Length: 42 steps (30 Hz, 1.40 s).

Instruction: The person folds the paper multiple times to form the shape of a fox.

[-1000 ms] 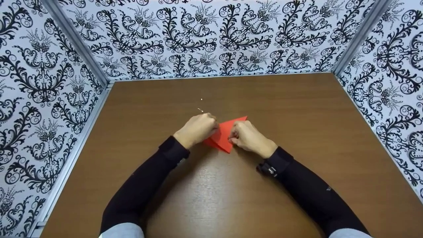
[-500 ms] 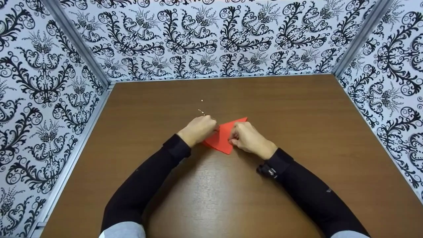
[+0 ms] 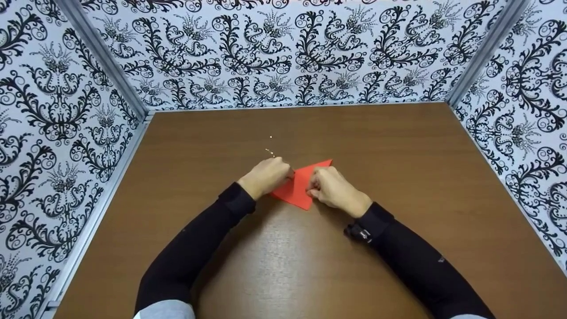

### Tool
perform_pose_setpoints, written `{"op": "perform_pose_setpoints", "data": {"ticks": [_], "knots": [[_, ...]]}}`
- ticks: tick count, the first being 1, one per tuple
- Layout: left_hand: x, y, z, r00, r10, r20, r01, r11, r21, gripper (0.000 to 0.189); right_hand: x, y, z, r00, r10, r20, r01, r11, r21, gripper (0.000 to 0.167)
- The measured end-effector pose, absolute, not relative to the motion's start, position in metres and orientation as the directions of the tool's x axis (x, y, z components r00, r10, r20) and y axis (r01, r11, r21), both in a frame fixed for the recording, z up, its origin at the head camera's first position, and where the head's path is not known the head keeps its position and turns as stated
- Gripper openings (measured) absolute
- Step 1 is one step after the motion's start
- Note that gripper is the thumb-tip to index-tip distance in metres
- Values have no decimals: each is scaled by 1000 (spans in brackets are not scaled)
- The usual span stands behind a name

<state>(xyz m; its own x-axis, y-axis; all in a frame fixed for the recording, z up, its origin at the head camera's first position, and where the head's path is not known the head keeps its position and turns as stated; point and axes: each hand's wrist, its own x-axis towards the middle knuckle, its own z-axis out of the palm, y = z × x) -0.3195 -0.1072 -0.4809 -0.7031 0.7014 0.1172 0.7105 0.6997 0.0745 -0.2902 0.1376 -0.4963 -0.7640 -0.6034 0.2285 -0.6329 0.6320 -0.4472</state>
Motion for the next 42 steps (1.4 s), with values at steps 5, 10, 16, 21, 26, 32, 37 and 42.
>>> {"op": "perform_pose_setpoints", "data": {"ticks": [5,10,16,21,26,32,37,42], "knots": [[-320,-109,-483,-691,713,121,723,685,93,21,-289,137,-496,-763,-604,229,-634,633,-443,13],[-321,-111,-484,-696,703,145,718,689,102,17,-289,137,-497,-744,-619,253,-660,617,-429,13],[-320,-114,-483,-688,706,170,724,683,94,17,-289,138,-495,-735,-624,266,-670,605,-430,16],[-316,-119,-482,-695,698,173,718,688,109,19,-288,138,-495,-736,-624,263,-668,606,-431,14],[-315,-124,-483,-691,703,169,722,681,124,20,-289,138,-496,-741,-620,258,-662,611,-433,14],[-314,-130,-483,-693,703,160,721,680,132,17,-289,137,-496,-747,-616,248,-653,612,-445,13],[-315,-135,-484,-691,703,168,722,679,131,14,-288,138,-495,-754,-612,238,-646,623,-441,12],[-312,-139,-485,-684,706,183,728,676,113,15,-287,138,-494,-762,-605,231,-637,633,-440,12]]}}
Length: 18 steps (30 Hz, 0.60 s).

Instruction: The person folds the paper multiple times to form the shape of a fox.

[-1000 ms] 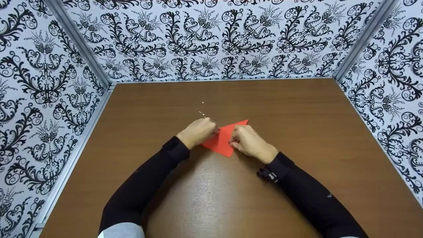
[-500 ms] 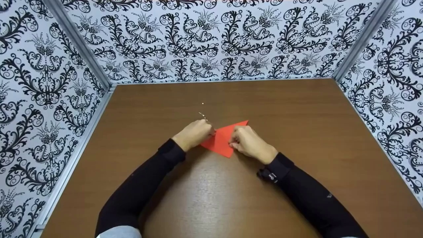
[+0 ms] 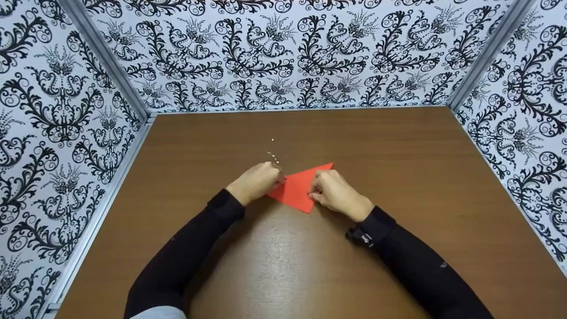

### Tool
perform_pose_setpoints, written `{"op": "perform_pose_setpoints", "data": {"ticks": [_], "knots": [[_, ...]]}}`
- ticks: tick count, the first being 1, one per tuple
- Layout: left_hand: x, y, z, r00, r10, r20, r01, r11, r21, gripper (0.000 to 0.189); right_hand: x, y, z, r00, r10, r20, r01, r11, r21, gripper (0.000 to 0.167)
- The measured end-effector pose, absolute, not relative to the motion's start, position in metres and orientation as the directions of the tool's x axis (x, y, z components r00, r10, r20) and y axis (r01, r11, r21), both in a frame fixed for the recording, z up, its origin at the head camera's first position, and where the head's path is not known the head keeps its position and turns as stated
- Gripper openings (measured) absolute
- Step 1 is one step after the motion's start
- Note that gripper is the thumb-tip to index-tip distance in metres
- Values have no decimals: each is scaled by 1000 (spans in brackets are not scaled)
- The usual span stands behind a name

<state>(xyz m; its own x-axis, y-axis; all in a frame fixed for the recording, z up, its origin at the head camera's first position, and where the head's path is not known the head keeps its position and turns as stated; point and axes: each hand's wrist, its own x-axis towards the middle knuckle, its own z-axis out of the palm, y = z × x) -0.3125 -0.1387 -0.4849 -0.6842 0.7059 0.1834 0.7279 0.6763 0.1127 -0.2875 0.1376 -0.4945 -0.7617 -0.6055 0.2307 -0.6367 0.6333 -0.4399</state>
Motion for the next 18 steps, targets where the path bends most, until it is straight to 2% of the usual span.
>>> {"op": "perform_pose_setpoints", "data": {"ticks": [18], "knots": [[-311,-142,-486,-660,723,202,749,652,117,18,-289,138,-496,-756,-606,248,-644,620,-449,9]]}}
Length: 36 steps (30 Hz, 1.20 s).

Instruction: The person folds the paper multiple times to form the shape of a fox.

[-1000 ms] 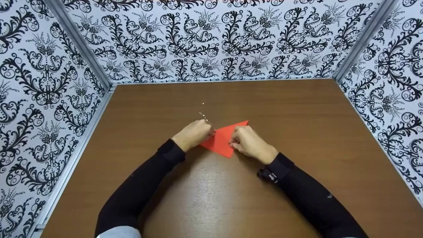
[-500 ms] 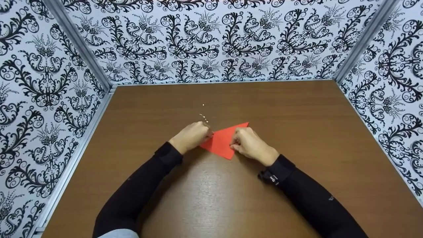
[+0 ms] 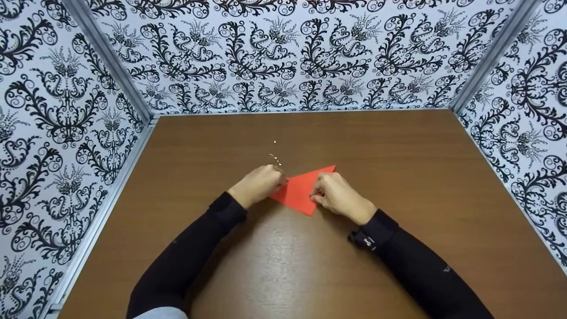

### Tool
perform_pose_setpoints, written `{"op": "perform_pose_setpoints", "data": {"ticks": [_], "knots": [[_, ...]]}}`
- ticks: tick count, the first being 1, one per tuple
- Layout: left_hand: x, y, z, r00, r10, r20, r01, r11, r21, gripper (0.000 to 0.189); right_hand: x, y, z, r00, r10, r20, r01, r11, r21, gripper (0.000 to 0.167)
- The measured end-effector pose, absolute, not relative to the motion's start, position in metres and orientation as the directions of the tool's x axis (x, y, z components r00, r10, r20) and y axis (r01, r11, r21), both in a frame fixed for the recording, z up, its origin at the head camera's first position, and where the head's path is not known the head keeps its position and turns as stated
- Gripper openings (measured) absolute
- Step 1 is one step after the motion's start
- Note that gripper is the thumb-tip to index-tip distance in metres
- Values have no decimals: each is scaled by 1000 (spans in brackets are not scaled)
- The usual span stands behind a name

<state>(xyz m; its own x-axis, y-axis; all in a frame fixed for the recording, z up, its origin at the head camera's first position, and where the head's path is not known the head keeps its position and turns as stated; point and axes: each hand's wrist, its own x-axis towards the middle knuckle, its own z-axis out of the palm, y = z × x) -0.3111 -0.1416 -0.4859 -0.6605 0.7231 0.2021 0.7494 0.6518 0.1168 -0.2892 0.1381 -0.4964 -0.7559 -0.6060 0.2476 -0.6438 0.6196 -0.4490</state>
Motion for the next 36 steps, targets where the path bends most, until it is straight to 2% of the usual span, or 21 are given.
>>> {"op": "perform_pose_setpoints", "data": {"ticks": [4,11,15,25,32,36], "knots": [[-312,-142,-488,-663,719,208,747,655,117,20,-289,139,-497,-751,-608,259,-651,615,-445,9],[-310,-148,-491,-624,747,229,778,621,97,27,-288,139,-498,-737,-616,279,-670,610,-423,11],[-308,-153,-492,-612,750,252,786,611,91,25,-287,139,-498,-734,-615,287,-673,606,-424,11],[-304,-162,-493,-639,727,253,764,638,97,16,-288,139,-499,-744,-607,279,-661,606,-443,7],[-299,-169,-494,-631,726,273,768,634,91,17,-287,139,-498,-751,-606,263,-652,617,-440,6],[-296,-173,-493,-648,716,260,756,645,108,15,-287,139,-497,-760,-601,248,-640,624,-449,8]]}}
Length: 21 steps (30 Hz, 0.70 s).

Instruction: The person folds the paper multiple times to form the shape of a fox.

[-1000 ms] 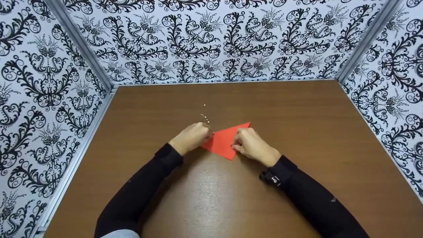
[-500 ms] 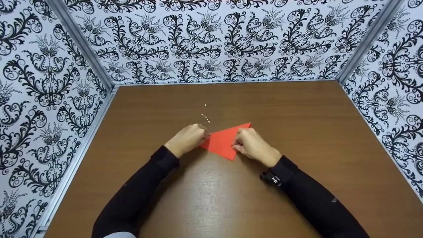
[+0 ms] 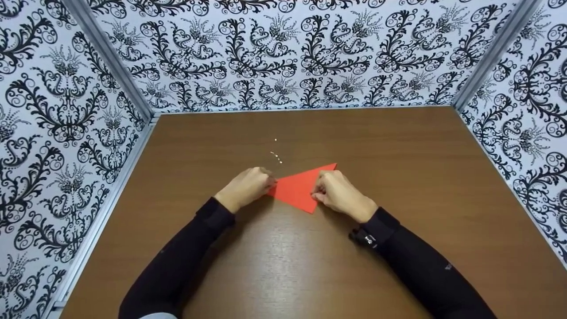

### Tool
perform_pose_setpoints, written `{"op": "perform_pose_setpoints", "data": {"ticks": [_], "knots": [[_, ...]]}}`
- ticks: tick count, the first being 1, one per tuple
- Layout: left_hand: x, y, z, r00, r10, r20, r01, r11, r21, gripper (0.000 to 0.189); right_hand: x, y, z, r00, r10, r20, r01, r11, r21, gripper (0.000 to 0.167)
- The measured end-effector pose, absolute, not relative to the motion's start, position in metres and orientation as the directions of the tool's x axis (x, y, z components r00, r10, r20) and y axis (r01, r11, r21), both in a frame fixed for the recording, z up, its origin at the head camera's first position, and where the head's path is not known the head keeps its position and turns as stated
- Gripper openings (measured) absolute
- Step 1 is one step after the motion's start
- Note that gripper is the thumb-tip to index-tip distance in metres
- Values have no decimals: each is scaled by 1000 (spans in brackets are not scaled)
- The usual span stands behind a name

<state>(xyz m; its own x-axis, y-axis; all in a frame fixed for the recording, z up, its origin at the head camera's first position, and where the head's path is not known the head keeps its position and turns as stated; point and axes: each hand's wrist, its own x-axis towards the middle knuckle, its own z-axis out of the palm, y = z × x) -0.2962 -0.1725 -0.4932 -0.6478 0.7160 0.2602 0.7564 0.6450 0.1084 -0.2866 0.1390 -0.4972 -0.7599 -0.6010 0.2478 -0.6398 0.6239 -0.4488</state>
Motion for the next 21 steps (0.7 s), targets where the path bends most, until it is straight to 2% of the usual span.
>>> {"op": "perform_pose_setpoints", "data": {"ticks": [9,21], "knots": [[-292,-179,-492,-675,701,231,733,672,105,12,-287,137,-497,-767,-596,239,-632,636,-442,9],[-286,-190,-492,-657,709,256,746,661,86,10,-287,138,-497,-751,-604,266,-652,616,-442,8]]}}
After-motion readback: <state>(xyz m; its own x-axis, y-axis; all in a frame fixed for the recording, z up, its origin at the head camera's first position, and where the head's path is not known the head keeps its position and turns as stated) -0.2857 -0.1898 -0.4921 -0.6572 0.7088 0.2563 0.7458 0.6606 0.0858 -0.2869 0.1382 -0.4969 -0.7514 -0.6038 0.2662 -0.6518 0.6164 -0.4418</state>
